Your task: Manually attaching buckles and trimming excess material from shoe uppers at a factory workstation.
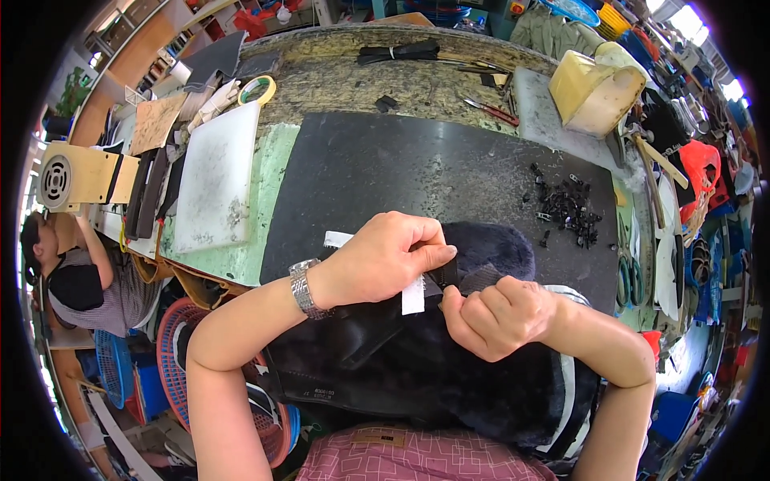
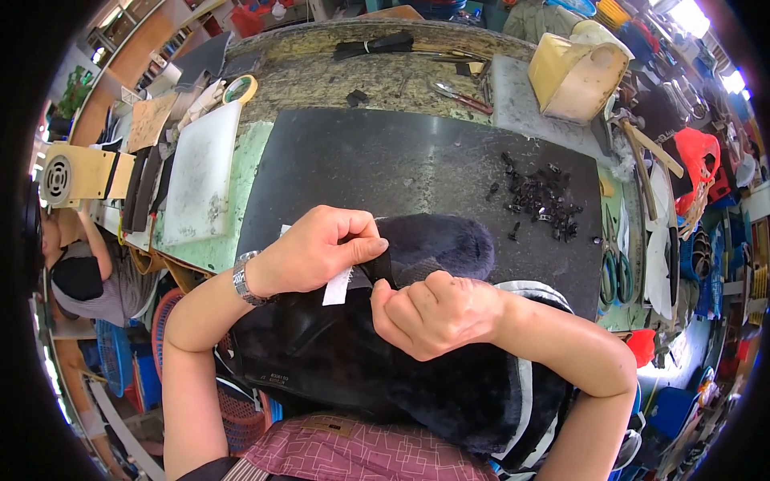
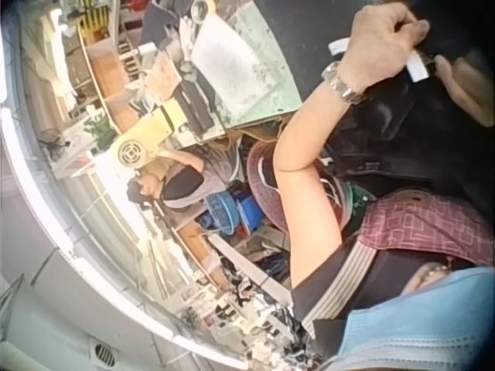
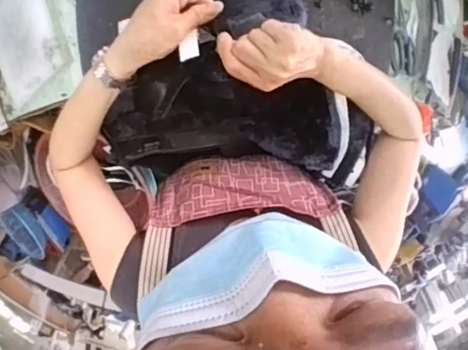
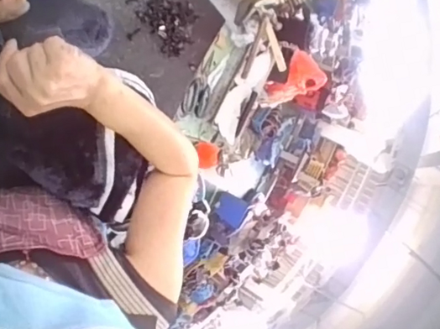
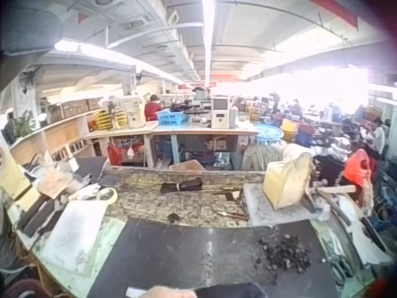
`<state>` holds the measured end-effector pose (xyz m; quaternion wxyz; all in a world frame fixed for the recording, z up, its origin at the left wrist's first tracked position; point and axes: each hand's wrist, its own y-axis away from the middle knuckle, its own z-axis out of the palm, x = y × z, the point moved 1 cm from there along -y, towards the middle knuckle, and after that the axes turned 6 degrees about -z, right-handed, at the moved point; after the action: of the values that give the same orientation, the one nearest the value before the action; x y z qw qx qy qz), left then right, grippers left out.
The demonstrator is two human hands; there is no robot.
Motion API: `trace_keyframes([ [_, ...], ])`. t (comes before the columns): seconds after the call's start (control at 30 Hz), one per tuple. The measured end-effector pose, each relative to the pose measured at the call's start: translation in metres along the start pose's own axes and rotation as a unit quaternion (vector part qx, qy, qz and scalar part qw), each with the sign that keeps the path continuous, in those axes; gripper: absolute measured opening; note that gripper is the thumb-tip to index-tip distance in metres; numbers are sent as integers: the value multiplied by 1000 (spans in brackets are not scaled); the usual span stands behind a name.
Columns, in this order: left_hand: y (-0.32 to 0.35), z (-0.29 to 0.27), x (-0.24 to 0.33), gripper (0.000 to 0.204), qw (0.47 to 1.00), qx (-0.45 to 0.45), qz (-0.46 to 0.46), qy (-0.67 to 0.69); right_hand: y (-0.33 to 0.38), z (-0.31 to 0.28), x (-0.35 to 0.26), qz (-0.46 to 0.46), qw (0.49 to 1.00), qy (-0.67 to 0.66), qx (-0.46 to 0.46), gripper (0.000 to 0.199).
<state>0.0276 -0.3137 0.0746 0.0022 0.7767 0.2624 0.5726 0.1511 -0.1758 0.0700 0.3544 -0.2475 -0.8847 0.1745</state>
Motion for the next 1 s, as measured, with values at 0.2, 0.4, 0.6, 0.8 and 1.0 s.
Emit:
trace_keyframes([
  [0.2, -4, 3, -5, 25, 999, 21, 26, 14, 3, 0, 0, 1, 1000, 5, 4, 15],
  [0.4, -6, -18, 9, 20, 987, -99, 16, -123, -4, -4, 18, 32, 999, -21, -22, 20],
  [0.6, -15, -94, 31, 15, 925, 344, 146, -73, -48, -31, 41, 10, 997, -72, 41, 17],
  [0.8, 19, -35, -8, 24, 798, 371, 214, 424, -17, 4, 54, 468, 819, -315, 110, 46],
  [1.0, 87, 33, -80, 15, 944, 285, 100, 136, -7, 1, 55, 548, 622, -546, 121, 62],
])
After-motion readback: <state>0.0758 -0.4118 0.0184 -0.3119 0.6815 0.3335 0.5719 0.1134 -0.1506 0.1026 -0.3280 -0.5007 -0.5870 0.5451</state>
